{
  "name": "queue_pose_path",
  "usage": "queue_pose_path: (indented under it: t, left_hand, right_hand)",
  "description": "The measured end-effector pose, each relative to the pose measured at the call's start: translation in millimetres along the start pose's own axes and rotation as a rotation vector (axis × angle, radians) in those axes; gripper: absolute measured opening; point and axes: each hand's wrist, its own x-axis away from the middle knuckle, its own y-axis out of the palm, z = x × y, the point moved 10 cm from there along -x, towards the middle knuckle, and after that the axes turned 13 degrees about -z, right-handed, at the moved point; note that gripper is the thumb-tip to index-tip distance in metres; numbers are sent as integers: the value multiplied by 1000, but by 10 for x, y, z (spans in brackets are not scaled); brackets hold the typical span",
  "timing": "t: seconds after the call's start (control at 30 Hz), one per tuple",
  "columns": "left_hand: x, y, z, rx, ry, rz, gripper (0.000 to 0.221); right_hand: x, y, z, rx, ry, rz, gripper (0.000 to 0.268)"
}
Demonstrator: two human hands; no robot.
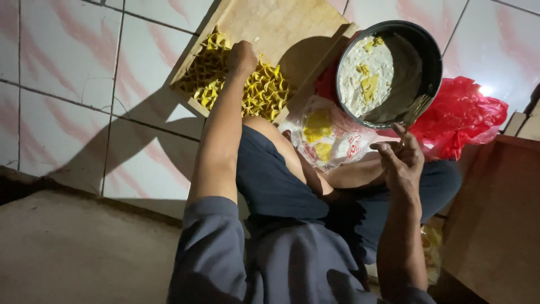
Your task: A person is manually preparing dumplings by scooping filling into yellow dough wrappers and folding them on a wooden board.
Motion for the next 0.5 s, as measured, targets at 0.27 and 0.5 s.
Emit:
queue_pose_path:
  t: [0.27,0.5]
  left_hand:
    - [489,-241,255,77,-22,-31,26]
    - [1646,-119,1447,74,454,-90,10]
  right_hand:
    - [51,-147,102,-16,3,-10,31]
    - [55,-53,-109,-66,-73,-34,43]
